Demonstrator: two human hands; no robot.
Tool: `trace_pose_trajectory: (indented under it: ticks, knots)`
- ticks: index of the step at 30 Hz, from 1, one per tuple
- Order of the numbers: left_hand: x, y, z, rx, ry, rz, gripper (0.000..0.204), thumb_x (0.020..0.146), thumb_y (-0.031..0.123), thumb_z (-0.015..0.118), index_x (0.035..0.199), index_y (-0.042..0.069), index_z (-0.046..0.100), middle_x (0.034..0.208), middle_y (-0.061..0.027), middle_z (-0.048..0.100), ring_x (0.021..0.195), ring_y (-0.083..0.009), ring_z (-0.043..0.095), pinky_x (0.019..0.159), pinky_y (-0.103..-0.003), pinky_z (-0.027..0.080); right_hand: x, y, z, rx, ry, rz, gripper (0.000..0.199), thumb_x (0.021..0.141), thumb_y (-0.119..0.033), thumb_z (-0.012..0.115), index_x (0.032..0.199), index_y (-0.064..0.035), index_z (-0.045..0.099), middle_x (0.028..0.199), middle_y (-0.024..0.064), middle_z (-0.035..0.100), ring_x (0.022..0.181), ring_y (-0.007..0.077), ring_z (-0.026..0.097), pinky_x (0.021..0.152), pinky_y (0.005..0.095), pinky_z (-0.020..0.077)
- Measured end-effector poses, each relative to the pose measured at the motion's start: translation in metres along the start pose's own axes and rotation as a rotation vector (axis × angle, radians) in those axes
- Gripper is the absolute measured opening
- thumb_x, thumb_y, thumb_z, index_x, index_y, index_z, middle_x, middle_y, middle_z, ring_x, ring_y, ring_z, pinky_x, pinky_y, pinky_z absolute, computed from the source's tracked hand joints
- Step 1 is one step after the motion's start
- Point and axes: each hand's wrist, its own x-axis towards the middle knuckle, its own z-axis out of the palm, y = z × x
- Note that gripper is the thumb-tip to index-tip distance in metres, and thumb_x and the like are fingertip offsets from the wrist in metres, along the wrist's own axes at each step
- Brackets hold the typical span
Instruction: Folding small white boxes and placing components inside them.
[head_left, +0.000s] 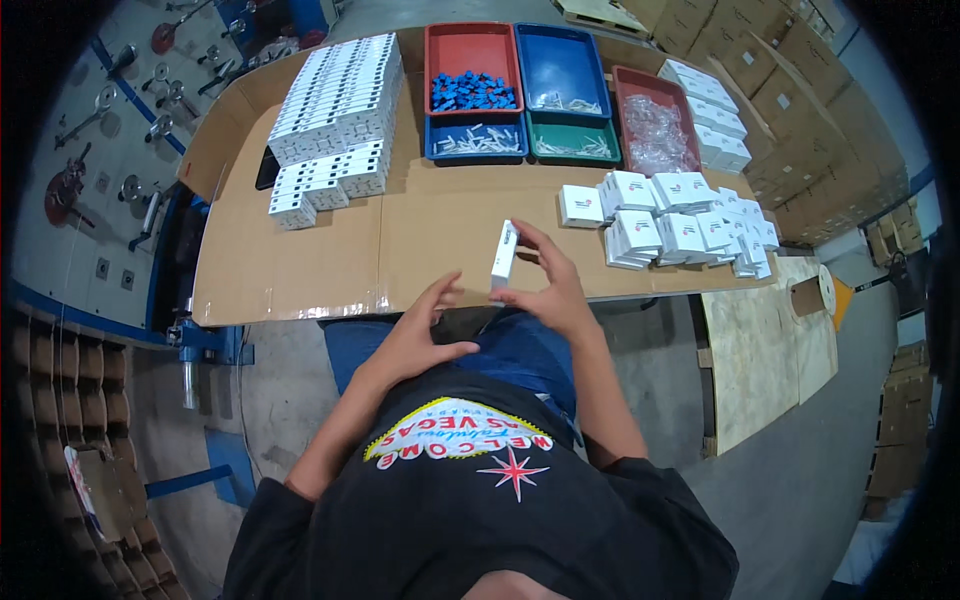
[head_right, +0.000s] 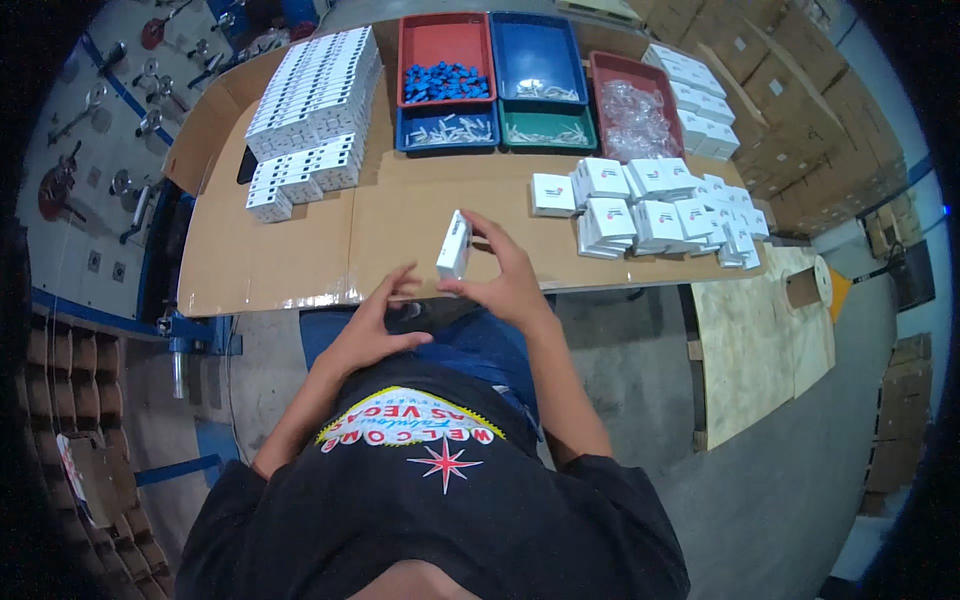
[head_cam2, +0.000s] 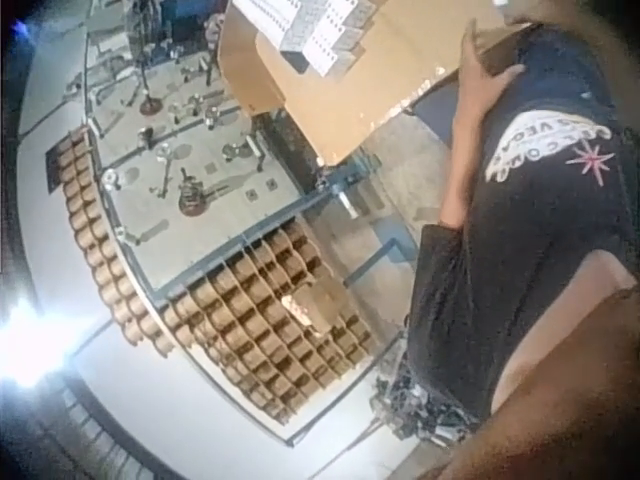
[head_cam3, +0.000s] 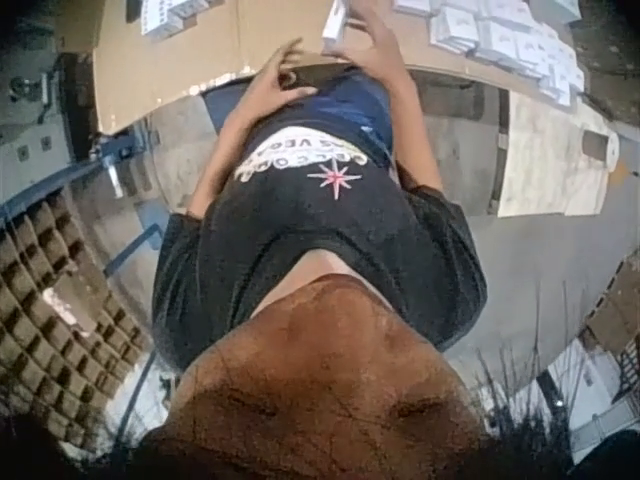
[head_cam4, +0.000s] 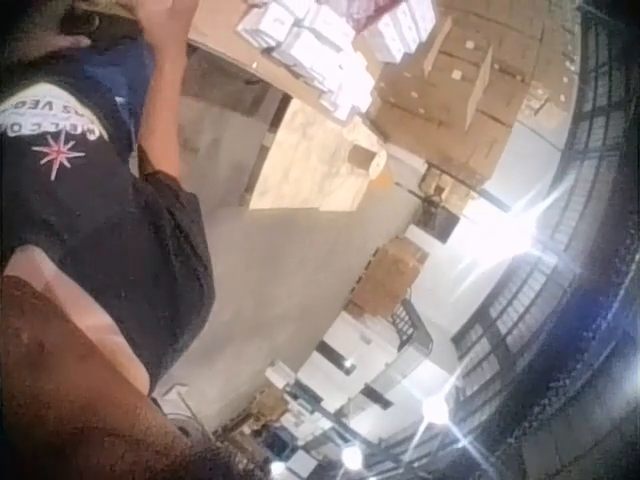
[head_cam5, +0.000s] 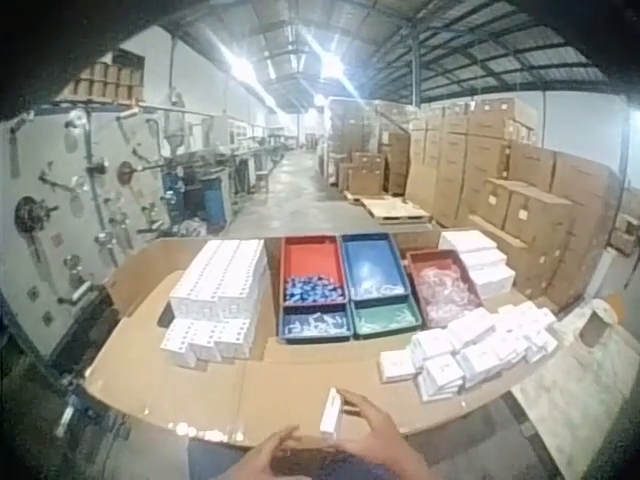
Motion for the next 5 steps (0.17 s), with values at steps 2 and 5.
trace_pose_trajectory:
  ticks: [2,5]
  knots:
    - [0.004,0.025,0.002,0.015,0.061,0.185,0.111,0.079,0.034,0.089,0.163,0.014,0.018,0.158,-0.0133,0.039,0.138,-0.0281,0.048,0.112,-0.040,0.041,-0.014,-0.003,0.018,0.138,0.042,-0.059,0.096,0.066,-0.020,0.096,0.149,-0.0063,0.049,0.143,0.0133,0.058,0.129,0.0273,0.059,0.108,0.0398,0.0489]
    - [0.013,0.031,0.007,0.024,0.099,0.342,0.117,0.077,0.036,0.090,0.164,0.016,0.014,0.161,-0.0128,0.037,0.146,-0.0339,0.041,0.120,-0.049,0.033,-0.030,-0.012,0.029,0.207,0.009,-0.020,0.106,0.063,-0.019,0.098,0.152,-0.0043,0.044,0.150,0.0120,0.052,0.136,0.0282,0.053,0.110,0.0442,0.0460]
